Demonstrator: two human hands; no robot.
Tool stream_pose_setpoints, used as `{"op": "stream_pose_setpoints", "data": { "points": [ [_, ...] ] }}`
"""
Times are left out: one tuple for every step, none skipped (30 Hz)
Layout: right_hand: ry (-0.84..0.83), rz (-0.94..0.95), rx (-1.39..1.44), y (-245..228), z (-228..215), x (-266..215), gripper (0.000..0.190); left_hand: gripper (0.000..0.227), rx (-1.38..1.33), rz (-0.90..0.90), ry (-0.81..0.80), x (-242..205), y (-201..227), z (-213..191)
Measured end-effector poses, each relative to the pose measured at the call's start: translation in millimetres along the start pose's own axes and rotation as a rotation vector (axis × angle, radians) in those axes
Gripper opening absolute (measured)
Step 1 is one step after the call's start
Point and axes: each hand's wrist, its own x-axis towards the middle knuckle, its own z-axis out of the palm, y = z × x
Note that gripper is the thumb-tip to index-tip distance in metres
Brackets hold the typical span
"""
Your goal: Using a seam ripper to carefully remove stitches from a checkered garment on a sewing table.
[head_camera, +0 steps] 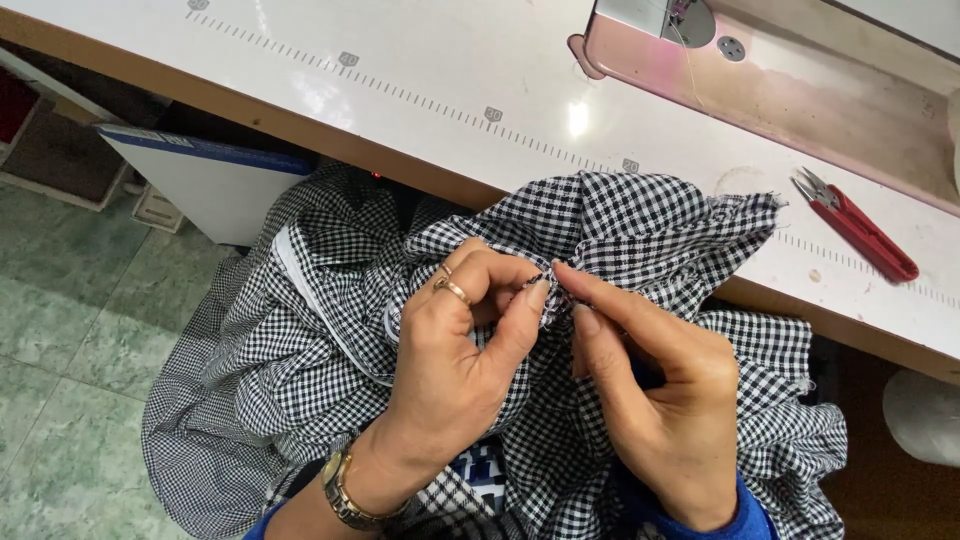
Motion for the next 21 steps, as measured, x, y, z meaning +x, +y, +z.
{"op": "stream_pose_setpoints", "data": {
  "points": [
    [0.0, 0.0, 0.0, 0, 0, 0, 0.026, 0.005, 0.0, 0.0, 0.0, 0, 0, 0],
    [0.003, 0.007, 0.009, 0, 0, 0, 0.025, 0.005, 0.001, -0.002, 0.0, 0, 0, 0],
    [0.007, 0.014, 0.017, 1, 1, 0, 0.025, 0.005, 0.001, -0.004, 0.0, 0, 0, 0],
    [0.007, 0.014, 0.017, 1, 1, 0, 0.025, 0.005, 0.001, -0.004, 0.0, 0, 0, 0],
    [0.009, 0.017, 0.022, 1, 1, 0, 0.025, 0.006, -0.022, -0.019, -0.003, 0, 0, 0],
    [0.011, 0.02, 0.027, 1, 1, 0, 0.024, 0.007, -0.044, -0.034, -0.006, 0, 0, 0],
    [0.011, 0.02, 0.027, 1, 2, 0, 0.024, 0.007, -0.044, -0.034, -0.005, 0, 0, -1],
    [0.021, 0.023, 0.035, 2, 2, 0, 0.023, 0.008, -0.056, -0.053, -0.01, 0, 0, -1],
    [0.031, 0.026, 0.043, 3, 3, 0, 0.023, 0.009, -0.067, -0.073, -0.013, 0, 0, -1],
    [0.03, 0.025, 0.044, 3, 3, 0, 0.023, 0.009, -0.066, -0.073, -0.013, 0, 0, -1],
    [0.036, 0.025, 0.047, 3, 4, 0, 0.022, 0.008, -0.073, -0.074, -0.016, 0, 0, -1],
    [0.041, 0.025, 0.05, 3, 4, 0, 0.021, 0.008, -0.08, -0.076, -0.019, 0, 0, -2],
    [0.041, 0.025, 0.05, 3, 5, 0, 0.021, 0.008, -0.08, -0.076, -0.019, 0, 0, -1],
    [0.046, 0.032, 0.061, 4, 5, 0, 0.021, 0.008, -0.097, -0.098, -0.017, 0, 0, -1],
    [0.052, 0.039, 0.073, 4, 6, 0, 0.02, 0.008, -0.115, -0.12, -0.015, 0, 0, -1],
    [0.051, 0.038, 0.073, 4, 7, 0, 0.02, 0.008, -0.115, -0.12, -0.015, 0, 0, -1],
    [0.059, 0.033, 0.083, 5, 8, 0, 0.02, 0.008, -0.144, -0.138, -0.016, 0, 0, -1],
    [0.067, 0.028, 0.093, 6, 8, 0, 0.02, 0.009, -0.172, -0.156, -0.017, -1, 0, -1],
    [0.067, 0.027, 0.093, 6, 9, -1, 0.02, 0.009, -0.172, -0.156, -0.017, -1, -1, 0],
    [0.076, 0.027, 0.108, 7, 10, -1, 0.019, 0.008, -0.196, -0.166, -0.013, -1, -1, 0],
    [0.086, 0.027, 0.122, 7, 11, -1, 0.018, 0.007, -0.22, -0.176, -0.01, -1, -2, 0]
  ]
}}
